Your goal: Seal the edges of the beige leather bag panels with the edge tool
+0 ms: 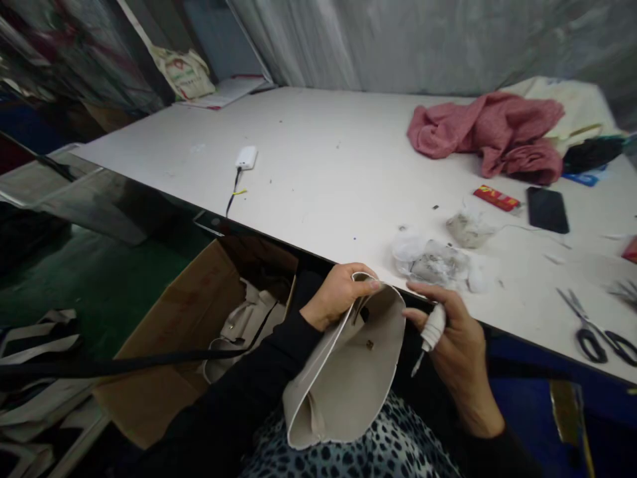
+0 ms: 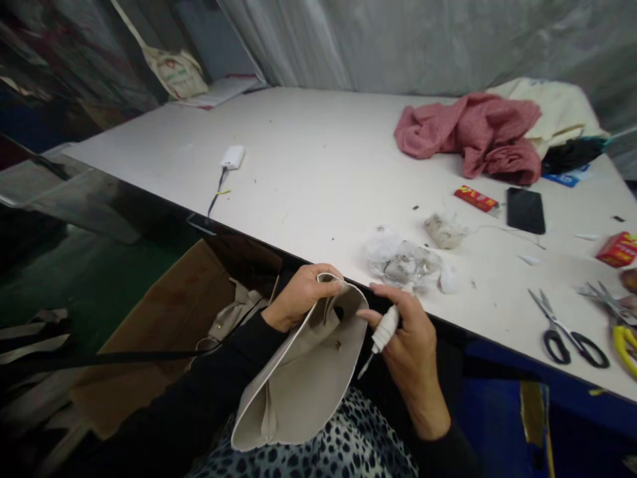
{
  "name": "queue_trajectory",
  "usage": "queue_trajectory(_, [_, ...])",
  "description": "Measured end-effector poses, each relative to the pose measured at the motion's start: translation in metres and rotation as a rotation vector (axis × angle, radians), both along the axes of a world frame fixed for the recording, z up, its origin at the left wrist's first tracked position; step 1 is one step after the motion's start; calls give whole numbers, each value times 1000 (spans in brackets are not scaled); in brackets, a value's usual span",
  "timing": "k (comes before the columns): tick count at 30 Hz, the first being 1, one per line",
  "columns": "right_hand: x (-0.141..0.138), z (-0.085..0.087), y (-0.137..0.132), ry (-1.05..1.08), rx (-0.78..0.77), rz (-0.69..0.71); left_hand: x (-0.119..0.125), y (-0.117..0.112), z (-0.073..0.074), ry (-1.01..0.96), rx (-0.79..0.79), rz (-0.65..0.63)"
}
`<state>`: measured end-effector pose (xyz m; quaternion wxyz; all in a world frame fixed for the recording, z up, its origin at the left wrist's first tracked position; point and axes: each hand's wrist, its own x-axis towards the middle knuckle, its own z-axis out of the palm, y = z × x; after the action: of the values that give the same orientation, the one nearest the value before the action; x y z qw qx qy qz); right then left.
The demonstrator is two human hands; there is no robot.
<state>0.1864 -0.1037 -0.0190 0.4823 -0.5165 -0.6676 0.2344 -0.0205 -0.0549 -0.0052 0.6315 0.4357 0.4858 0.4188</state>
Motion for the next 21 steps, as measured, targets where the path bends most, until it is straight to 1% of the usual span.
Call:
queue_trajectory(2, [-8, 8, -8, -35, -45, 107, -1, -12, 12, 94, 94, -73])
queue_trajectory(3, [-12, 11, -12, -45, -62, 129, -2, -19, 18, 131, 136, -111])
queue_trajectory(5, [-18, 17, -20, -55, -83, 127, -5, -31, 28, 185, 198, -183])
queue_trajectory(7, [-24, 20, -26, -58, -103, 106, -9, -42, 36, 232, 242, -234])
queue_trajectory(10, [-32, 24, -31, -72, -92, 115, -15, -54, 40, 245, 280, -248])
queue_trajectory(13, [-40, 27, -36, -92, -24, 141, -19, -61, 39, 158, 275, -228])
queue_trajectory(15, [-39, 29, -45, -91, 16, 135, -21, -64, 35, 45, 258, -242])
queue_trajectory(17, [-29, 30, -59, -85, 41, 103, -23, -65, 30, -129, 227, -260])
queue_trajectory(18, [-21, 30, -67, -90, 44, 83, -25, -66, 25, -215, 217, -247])
queue_trajectory(19, [-11, 30, -75, -86, 57, 45, -27, -65, 20, -277, 212, -218])
queue_trajectory(20, [-1, 30, -81, -108, 28, 0, -29, -65, 15, -305, 212, -177])
queue_trajectory(21, [9, 28, -86, -131, 79, -116, -32, -64, 8, -301, 216, -131])
